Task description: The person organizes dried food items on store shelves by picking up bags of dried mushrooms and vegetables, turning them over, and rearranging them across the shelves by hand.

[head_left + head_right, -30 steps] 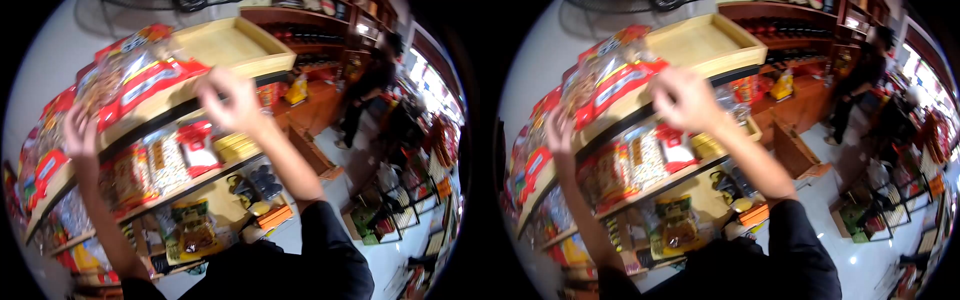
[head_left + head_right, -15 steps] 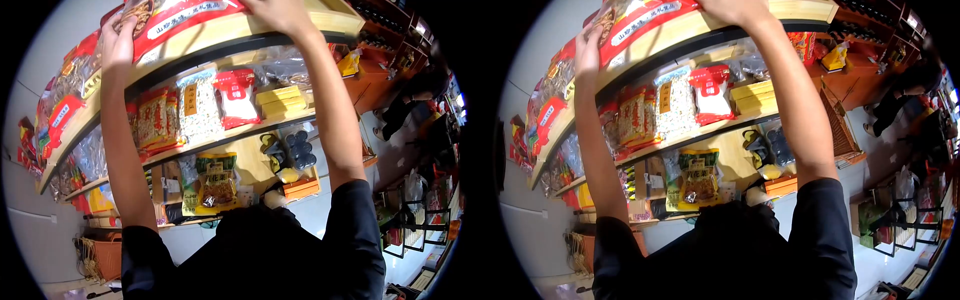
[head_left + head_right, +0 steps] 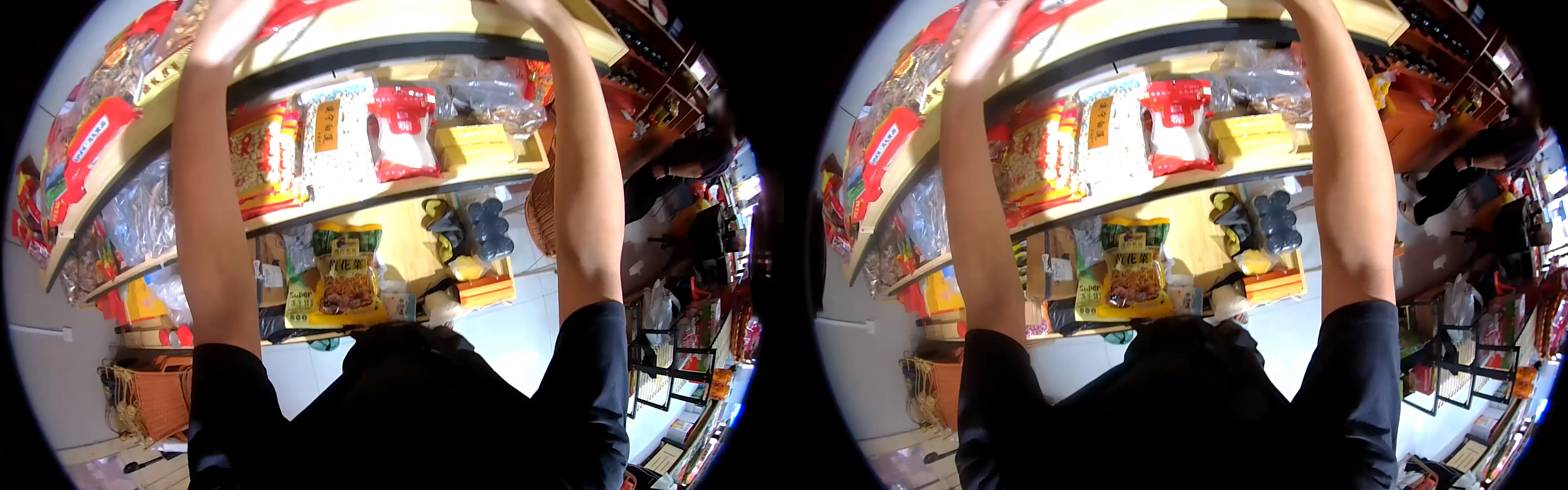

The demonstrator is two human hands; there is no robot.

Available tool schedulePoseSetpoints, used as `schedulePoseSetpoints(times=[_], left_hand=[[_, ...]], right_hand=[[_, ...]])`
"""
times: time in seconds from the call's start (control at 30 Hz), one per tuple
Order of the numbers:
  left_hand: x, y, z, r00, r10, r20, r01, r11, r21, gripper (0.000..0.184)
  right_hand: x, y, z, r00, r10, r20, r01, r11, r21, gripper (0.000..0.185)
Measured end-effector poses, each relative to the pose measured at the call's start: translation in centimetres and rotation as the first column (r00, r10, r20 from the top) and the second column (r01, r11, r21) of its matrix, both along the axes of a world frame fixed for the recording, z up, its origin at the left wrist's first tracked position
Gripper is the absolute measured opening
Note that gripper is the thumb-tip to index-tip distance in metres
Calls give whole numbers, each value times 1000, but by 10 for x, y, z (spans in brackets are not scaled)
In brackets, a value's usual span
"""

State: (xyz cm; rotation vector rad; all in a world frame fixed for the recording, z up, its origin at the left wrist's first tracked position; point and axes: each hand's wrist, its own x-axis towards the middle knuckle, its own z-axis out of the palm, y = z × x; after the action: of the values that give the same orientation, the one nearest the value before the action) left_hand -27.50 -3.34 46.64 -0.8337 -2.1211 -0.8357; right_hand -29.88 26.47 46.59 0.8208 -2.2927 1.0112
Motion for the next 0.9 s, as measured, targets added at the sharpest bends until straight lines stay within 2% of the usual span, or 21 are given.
schedulePoseSetpoints(times=[0.03,0.07,0.1,0.17,0.2,0.23,0.27,0.3,0.33,0.37,0.43,0.5,0.63,0.67,0.77,0.8,0.83,0.87,0.9], left_hand=[[-2,1,-1,891,-425,158,318,834,451,35],[19,17,9,910,-362,201,242,858,452,35],[33,33,5,973,-128,192,36,906,423,38],[17,16,4,958,-110,266,28,955,294,57],[19,16,0,964,-3,266,-88,941,327,69],[19,16,-3,958,101,269,-197,912,359,80],[6,8,-4,965,34,260,-114,948,299,52],[9,7,0,980,-38,195,-22,955,295,48],[10,6,1,975,-98,200,25,940,340,48],[10,4,4,966,-159,203,72,922,380,48],[32,9,16,945,-245,217,122,878,462,52],[41,7,25,936,-291,199,160,853,496,56],[76,2,38,940,-313,132,209,839,501,61],[66,-6,35,895,-444,50,346,760,550,54],[81,-27,27,935,-351,54,276,812,514,57],[95,-30,20,962,-267,61,194,822,536,58],[111,-35,15,962,-273,14,234,848,475,58],[126,-39,9,953,-290,89,216,854,473,57],[143,-43,-2,936,-305,173,194,861,471,56]], right_hand=[[11,-5,15,998,65,-25,-64,997,49,38],[-1,-8,17,995,93,16,-94,995,45,38],[-14,-1,7,991,114,-65,-107,988,108,39],[-27,-9,3,921,370,121,-352,925,-146,41],[-16,-10,0,954,17,301,16,994,-107,54],[-13,-9,4,965,12,263,-10,1000,-10,70],[-11,-10,4,964,65,257,-46,996,-81,70],[-3,-10,5,961,119,250,-83,985,-151,69],[19,-16,11,945,129,301,-49,964,-260,67],[-4,-9,7,946,133,296,-48,960,-276,64],[20,-15,17,889,218,402,-55,924,-379,70],[20,-19,22,920,263,290,-106,880,-463,59],[45,-22,31,942,258,216,-128,868,-480,58],[51,-23,32,942,266,204,-142,867,-478,58],[71,-24,24,936,301,185,-193,875,-444,59],[88,-27,19,918,346,195,-215,845,-489,61],[102,-30,11,897,391,206,-233,814,-533,63],[110,-27,2,799,531,283,-297,757,-582,68],[99,-19,-18,745,587,316,-303,720,-624,81]])
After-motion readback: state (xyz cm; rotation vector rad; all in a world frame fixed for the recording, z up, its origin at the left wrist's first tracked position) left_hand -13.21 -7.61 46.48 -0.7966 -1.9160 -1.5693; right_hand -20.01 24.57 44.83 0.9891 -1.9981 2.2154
